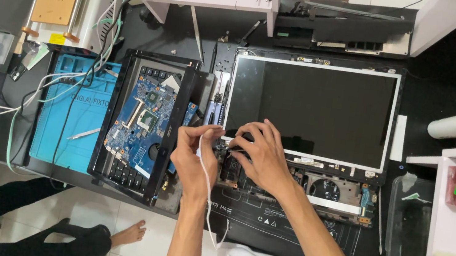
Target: The person disassembles a laptop at a repair workbench. They disconnect a ribbon cable from the screen, lift the display panel away from the chassis, separate the screen bezel, and use a screwdriver on the exposed internals, moving parts aside as they work.
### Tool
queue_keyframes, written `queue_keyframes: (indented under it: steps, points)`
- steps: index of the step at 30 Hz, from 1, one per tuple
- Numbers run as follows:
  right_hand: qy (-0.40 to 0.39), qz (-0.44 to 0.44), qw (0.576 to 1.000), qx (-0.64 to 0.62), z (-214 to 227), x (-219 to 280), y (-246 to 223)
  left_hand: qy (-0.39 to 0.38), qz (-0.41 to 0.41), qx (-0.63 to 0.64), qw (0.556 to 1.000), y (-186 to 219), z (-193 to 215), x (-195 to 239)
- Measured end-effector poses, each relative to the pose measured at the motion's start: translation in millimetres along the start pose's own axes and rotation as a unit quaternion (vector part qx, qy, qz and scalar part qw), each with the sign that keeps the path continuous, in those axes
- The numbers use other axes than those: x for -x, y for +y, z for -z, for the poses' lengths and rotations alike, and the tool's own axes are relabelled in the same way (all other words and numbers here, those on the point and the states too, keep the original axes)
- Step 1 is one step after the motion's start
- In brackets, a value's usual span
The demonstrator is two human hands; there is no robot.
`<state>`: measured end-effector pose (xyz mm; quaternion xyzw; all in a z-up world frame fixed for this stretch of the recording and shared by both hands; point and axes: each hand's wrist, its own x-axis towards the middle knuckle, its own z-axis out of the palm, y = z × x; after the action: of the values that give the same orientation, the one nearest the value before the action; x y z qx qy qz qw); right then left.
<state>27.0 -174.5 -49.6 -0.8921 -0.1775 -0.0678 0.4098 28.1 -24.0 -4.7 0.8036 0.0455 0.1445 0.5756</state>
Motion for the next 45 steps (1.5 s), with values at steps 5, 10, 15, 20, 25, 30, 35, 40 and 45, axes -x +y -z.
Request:
queue_keyframes:
  steps: [5, 10, 15, 20, 25, 30, 35, 40, 45]
  points:
    - [0.005, 0.000, 1.000, 0.004, -2, -1, 1, -0.013, -0.046, 0.026, 0.999, 12, -2, 4]
    - [-0.001, -0.005, 1.000, 0.001, -1, 0, 0, 0.042, -0.061, 0.066, 0.995, 21, 4, 4]
    - [0.003, -0.007, 1.000, 0.004, -2, 0, 0, 0.021, -0.092, 0.082, 0.992, 20, 6, 8]
    - [0.008, -0.016, 1.000, 0.004, -4, -1, 1, 0.020, -0.102, 0.099, 0.990, 18, 1, 7]
    - [0.009, -0.025, 1.000, 0.000, -2, -3, -1, -0.026, -0.169, 0.069, 0.983, 13, -5, 10]
    - [0.033, -0.004, 0.999, 0.035, -15, 1, 12, -0.098, -0.219, 0.013, 0.971, 18, -7, 12]
    - [0.006, -0.019, 1.000, 0.002, -7, -1, 6, -0.083, -0.304, 0.035, 0.949, 45, -6, 8]
    - [0.023, 0.004, 1.000, 0.003, -2, -3, 5, -0.085, -0.316, 0.072, 0.942, 60, 1, 4]
    - [0.034, 0.011, 0.999, -0.011, -2, -2, 6, -0.110, -0.341, 0.059, 0.932, 62, -5, 6]
